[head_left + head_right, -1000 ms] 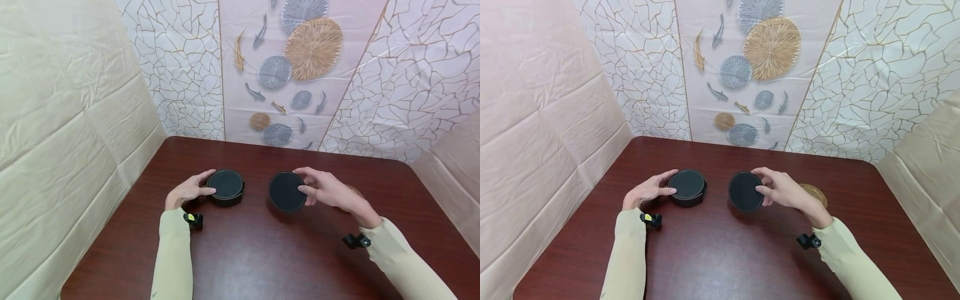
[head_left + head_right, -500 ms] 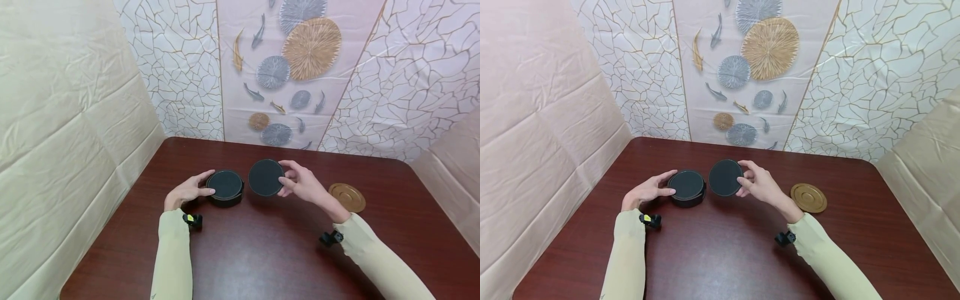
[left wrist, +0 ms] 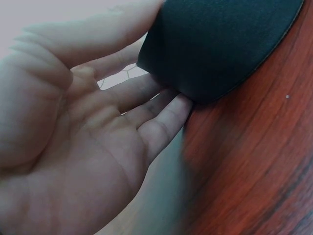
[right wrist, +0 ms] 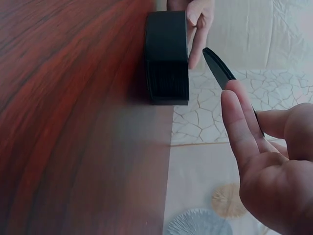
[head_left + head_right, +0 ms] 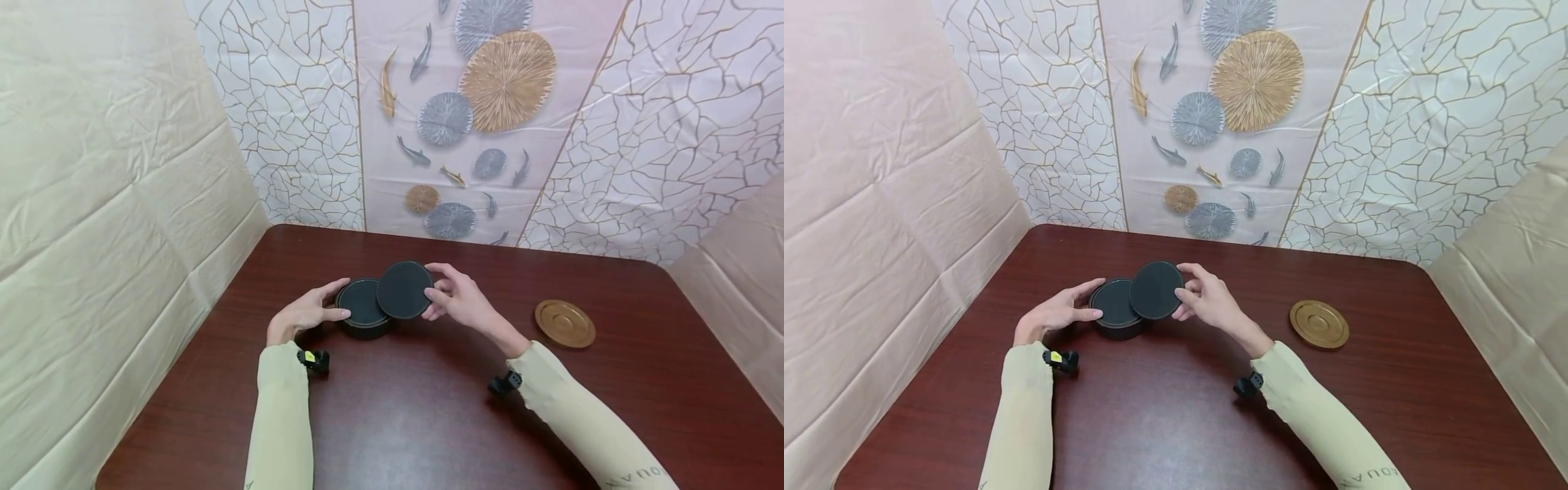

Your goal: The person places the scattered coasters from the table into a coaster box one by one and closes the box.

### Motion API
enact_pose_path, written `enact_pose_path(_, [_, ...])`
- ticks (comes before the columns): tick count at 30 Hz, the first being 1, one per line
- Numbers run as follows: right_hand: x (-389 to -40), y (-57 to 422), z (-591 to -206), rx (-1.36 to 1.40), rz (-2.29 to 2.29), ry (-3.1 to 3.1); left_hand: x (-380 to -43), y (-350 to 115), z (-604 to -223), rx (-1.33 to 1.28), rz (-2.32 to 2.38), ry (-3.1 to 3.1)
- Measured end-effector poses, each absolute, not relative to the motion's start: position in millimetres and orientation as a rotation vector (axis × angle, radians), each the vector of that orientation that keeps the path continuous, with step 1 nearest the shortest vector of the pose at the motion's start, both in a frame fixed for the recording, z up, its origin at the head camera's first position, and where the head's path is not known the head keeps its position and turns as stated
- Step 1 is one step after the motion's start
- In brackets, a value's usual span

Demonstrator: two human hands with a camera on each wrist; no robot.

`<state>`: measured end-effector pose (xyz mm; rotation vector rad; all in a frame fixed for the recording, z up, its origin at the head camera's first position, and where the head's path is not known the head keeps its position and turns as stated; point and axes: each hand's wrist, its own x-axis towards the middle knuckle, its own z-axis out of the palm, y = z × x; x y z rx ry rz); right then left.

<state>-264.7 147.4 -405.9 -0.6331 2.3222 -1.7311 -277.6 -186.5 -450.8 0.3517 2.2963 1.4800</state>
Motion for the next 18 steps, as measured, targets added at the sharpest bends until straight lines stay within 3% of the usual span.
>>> enact_pose_path(18, [-281.4, 106.4, -418.0, -0.549, -1.761, 2.218, -277.3, -188.0, -449.3, 0.352, 1.460, 2.308])
